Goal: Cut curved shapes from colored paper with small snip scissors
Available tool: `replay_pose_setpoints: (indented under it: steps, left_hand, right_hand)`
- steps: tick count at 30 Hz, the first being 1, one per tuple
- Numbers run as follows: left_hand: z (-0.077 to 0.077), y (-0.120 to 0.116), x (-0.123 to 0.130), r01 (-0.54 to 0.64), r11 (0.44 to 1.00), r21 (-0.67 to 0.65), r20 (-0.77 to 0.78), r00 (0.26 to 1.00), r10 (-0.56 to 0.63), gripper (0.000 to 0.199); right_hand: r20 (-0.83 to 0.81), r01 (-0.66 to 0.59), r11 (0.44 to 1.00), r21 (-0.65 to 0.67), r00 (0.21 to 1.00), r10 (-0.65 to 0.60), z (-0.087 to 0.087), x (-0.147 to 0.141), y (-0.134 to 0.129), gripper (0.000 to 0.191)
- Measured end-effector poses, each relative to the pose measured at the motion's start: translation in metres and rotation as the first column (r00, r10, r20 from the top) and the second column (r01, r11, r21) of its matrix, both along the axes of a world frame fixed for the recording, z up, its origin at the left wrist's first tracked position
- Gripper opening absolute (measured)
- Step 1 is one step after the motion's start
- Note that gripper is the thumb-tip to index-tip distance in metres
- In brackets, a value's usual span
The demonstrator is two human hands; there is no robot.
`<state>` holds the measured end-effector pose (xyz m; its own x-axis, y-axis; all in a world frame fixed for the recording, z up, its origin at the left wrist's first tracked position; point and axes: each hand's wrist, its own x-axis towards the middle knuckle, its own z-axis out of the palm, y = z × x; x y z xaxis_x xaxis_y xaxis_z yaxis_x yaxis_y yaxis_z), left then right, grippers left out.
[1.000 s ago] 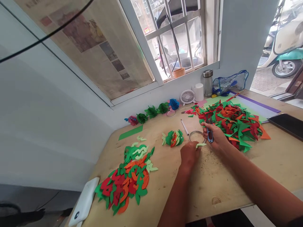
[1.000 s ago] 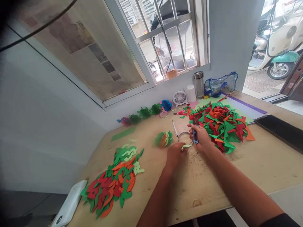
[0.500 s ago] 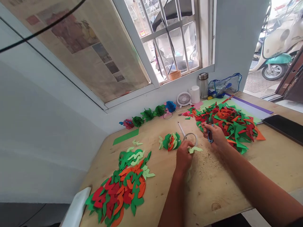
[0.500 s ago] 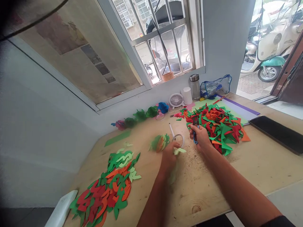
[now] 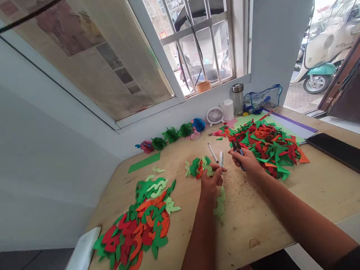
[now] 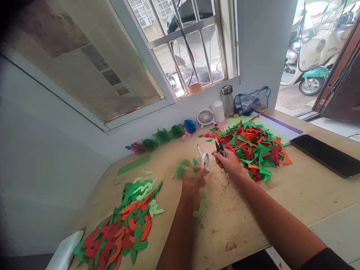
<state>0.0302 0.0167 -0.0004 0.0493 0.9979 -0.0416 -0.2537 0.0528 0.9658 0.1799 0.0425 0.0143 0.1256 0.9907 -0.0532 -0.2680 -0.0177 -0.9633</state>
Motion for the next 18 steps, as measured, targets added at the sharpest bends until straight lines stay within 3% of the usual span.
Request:
replay_pose_setpoints:
  steps: [11,18]
  left_hand:
    - [-0.002,-0.004,0.002,0.097,0.995,-0.006,-0.164,0.982,-0.097,0.024]
    - [-0.012,0.0,0.001,0.061,0.996,0.071,-0.282,0.958,-0.039,0.019]
  right_hand:
    - [0.115,-0.052,0.998,0.022,0.992,0.049,-0.003,-0.001,-0.001,0.035]
    - [0.176,0.006,0.996,0.086,0.984,-0.021,-0.002,-0.001,-0.002,0.034]
